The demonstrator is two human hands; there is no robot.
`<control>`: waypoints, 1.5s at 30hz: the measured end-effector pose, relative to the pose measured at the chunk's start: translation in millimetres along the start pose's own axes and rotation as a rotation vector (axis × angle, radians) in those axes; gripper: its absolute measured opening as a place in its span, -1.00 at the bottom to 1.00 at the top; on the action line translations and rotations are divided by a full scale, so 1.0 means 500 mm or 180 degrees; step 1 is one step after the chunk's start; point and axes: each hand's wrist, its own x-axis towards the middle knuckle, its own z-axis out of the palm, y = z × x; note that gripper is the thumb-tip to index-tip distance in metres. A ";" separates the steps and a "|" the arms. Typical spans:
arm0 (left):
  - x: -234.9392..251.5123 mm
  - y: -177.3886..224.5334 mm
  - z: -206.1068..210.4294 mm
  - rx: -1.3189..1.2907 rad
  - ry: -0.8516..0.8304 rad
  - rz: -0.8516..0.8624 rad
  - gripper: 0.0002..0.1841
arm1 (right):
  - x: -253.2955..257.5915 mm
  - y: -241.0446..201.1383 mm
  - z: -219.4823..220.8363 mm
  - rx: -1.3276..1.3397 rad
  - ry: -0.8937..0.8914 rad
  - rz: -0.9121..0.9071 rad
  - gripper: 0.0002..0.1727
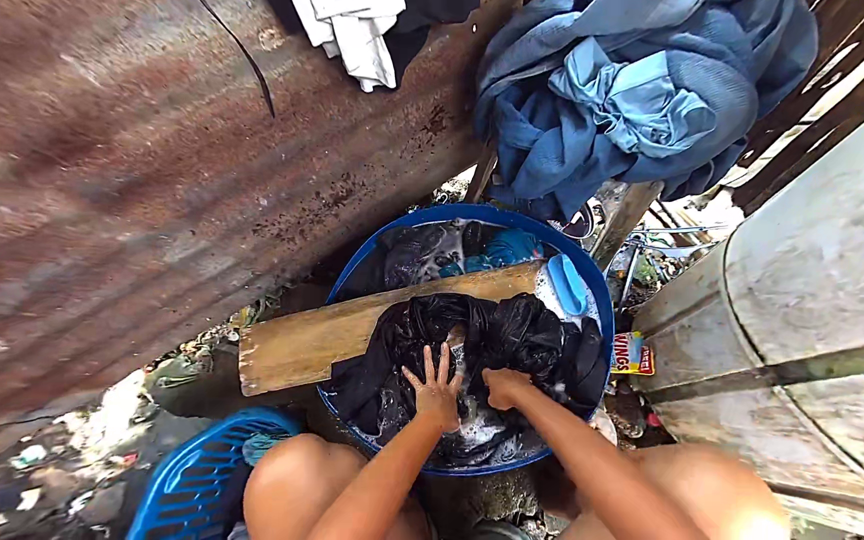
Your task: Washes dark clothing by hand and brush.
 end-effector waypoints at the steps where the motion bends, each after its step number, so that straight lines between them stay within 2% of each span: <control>1: 0.006 -0.003 0.011 -0.0064 0.0102 0.0024 0.10 | 0.008 -0.002 0.017 0.0021 0.0174 0.0047 -0.29; 4: 0.027 0.001 0.037 -0.0158 0.0371 -0.0033 -0.12 | 0.030 0.007 0.053 0.0101 0.0650 -0.0085 -0.25; 6: 0.034 0.009 0.053 -0.0234 0.0470 -0.0177 -0.13 | 0.032 0.006 0.067 0.0082 0.0786 -0.0114 -0.25; 8: 0.024 0.015 0.052 -0.0403 0.0485 -0.0260 -0.02 | 0.026 0.006 0.072 0.0134 0.0786 -0.0142 -0.28; 10: 0.011 0.020 0.024 -0.0324 0.0258 -0.0289 0.11 | 0.013 0.010 0.038 0.0357 0.0613 -0.0274 -0.36; 11: -0.002 0.022 0.002 -0.0310 0.0099 -0.0219 0.12 | 0.005 0.017 0.010 0.0667 0.0530 -0.0505 -0.42; 13: -0.037 0.017 -0.077 -0.0578 -0.0209 0.0097 -0.03 | -0.029 0.024 -0.055 0.1554 0.0641 -0.1052 -0.60; 14: -0.057 0.011 -0.123 -0.0936 -0.0145 0.0280 -0.09 | -0.047 0.022 -0.082 0.1954 0.0861 -0.1302 -0.65; 18: -0.102 0.016 -0.246 -0.2841 0.0775 0.1147 -0.17 | -0.179 -0.015 -0.174 0.2882 0.2056 -0.2265 -0.86; 21: -0.139 0.056 -0.292 -0.3232 0.1909 0.1324 -0.34 | -0.261 -0.038 -0.194 0.3257 0.2774 -0.2896 -0.86; 23: -0.138 0.071 -0.301 -0.3366 0.2329 0.1229 -0.34 | -0.278 -0.033 -0.196 0.3345 0.2930 -0.3135 -0.81; 26: -0.137 0.088 -0.289 -0.3644 0.2580 0.0871 -0.27 | -0.265 -0.024 -0.192 0.3446 0.2835 -0.3220 -0.68; 29: -0.129 0.092 -0.253 -0.3501 0.2641 0.0533 -0.34 | -0.250 -0.037 -0.173 0.3123 0.2484 -0.3178 -0.51; 32: -0.082 0.022 -0.257 -0.3417 0.2673 0.0261 -0.53 | -0.249 -0.015 -0.180 0.2615 0.1971 -0.2965 -0.36; 34: -0.059 -0.030 -0.268 -0.4084 0.2605 -0.0112 -0.60 | -0.226 0.037 -0.194 0.2343 0.2165 -0.2316 -0.51; 36: -0.061 -0.063 -0.279 -0.5293 0.2329 -0.0764 -0.60 | -0.160 0.097 -0.186 0.2007 0.2181 -0.1335 -0.70; 38: -0.062 -0.079 -0.277 -0.6034 0.2116 -0.1328 -0.72 | -0.093 0.109 -0.147 0.1651 0.1717 -0.0484 -0.65; 40: -0.082 -0.060 -0.275 -0.6563 0.1965 -0.1215 -0.69 | -0.076 0.068 -0.102 0.1214 0.1500 0.0016 -0.47; 42: -0.120 -0.018 -0.287 -0.6892 0.1780 -0.0727 -0.64 | -0.081 0.027 -0.064 0.1229 0.1690 0.0248 -0.16; 43: -0.144 0.002 -0.299 -0.6956 0.1696 -0.0465 -0.64 | -0.081 0.018 -0.054 0.1278 0.1882 0.0332 -0.10; 45: -0.191 0.024 -0.332 -0.6936 0.1673 0.0018 -0.64 | -0.076 0.027 -0.057 0.1618 0.2247 0.0214 -0.19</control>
